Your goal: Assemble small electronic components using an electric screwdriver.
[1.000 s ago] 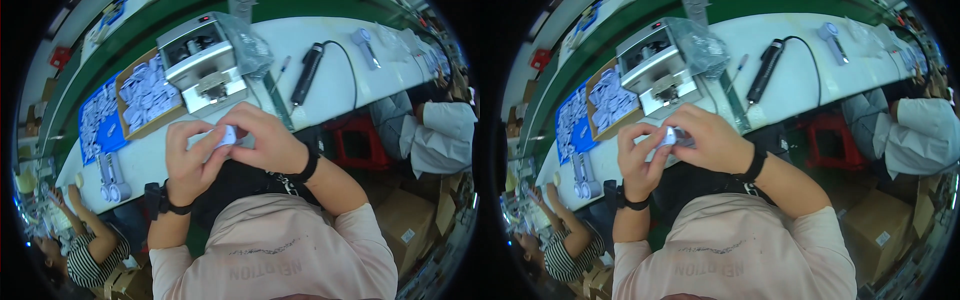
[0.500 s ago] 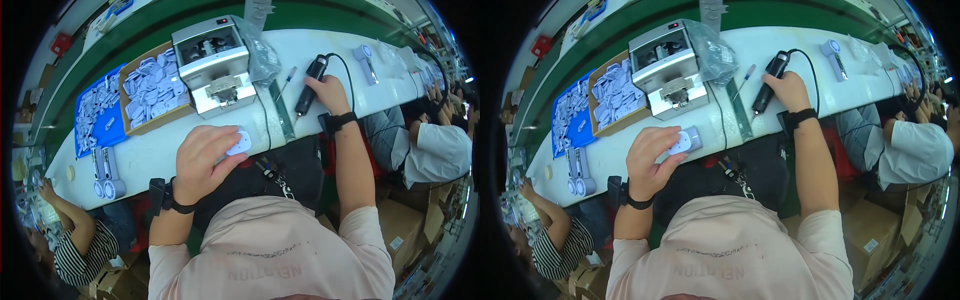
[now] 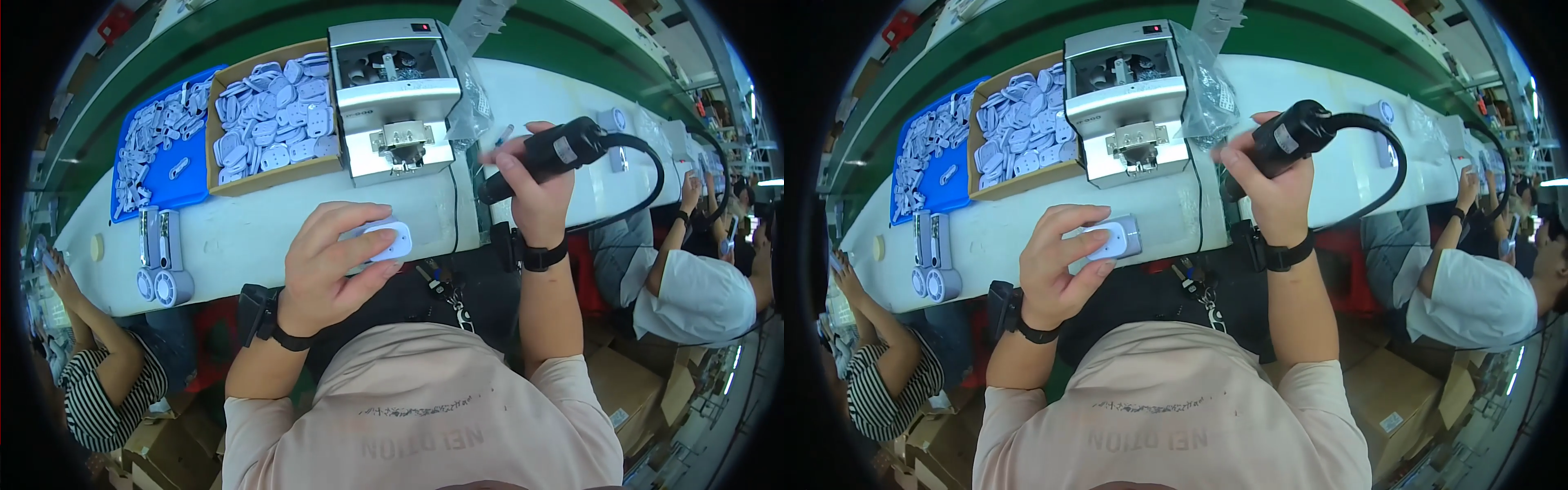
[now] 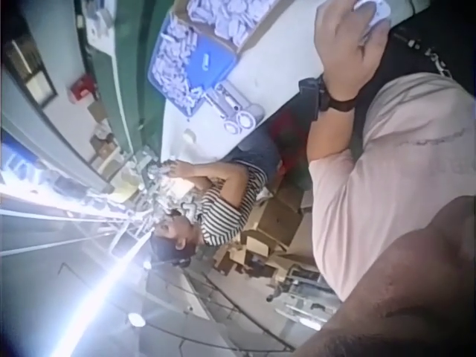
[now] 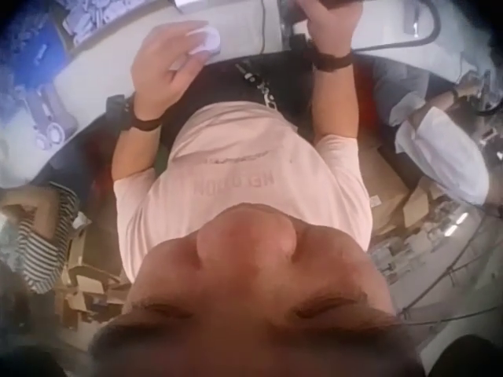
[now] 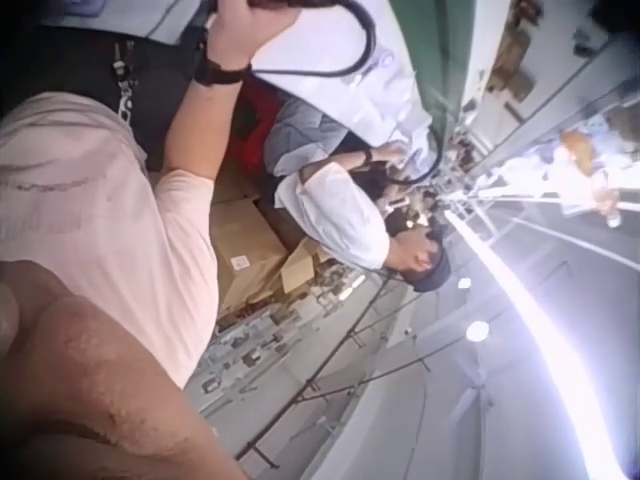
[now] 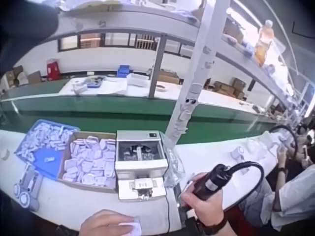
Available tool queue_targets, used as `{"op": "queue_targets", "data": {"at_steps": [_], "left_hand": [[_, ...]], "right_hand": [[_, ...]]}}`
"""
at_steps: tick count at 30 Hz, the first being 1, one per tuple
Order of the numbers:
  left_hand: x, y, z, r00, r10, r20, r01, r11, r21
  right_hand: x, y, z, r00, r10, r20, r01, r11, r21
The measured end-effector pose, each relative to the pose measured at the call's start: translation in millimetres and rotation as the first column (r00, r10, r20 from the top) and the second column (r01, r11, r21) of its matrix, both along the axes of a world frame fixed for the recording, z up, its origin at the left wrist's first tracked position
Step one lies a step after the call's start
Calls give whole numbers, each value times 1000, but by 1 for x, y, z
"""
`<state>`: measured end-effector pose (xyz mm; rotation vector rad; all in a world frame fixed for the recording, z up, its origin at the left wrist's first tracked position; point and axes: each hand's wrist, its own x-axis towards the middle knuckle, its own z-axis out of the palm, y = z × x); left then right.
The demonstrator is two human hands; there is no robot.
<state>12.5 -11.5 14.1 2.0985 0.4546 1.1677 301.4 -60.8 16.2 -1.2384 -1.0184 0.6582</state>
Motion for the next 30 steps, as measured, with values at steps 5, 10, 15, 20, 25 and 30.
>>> {"op": "queue_targets", "data": {"at_steps": [5, 10, 15, 20, 25, 30], "left_hand": [[3, -2, -11, 999, 20, 33, -19, 1000, -17], [9, -2, -9, 997, 49, 53, -46, 997, -64], [9, -2, -9, 994, 84, 65, -74, 986, -147], [8, -2, -15, 987, 112, 119, -88, 978, -188], [11, 3, -11, 989, 82, 119, -63, 986, -157], [15, 1, -12, 989, 55, 141, -35, 990, -138]], "right_hand": [[-17, 8, 40, 949, 303, -85, -279, 935, 220], [-59, 48, 59, 953, 268, 141, -300, 894, 333], [-71, 73, 44, 951, 289, 113, -306, 931, 198], [-75, 59, 54, 939, 340, 57, -341, 940, 13], [-69, 30, 73, 950, 307, -57, -293, 940, 176], [-72, 22, 134, 835, 548, 45, -523, 765, 375]]}}
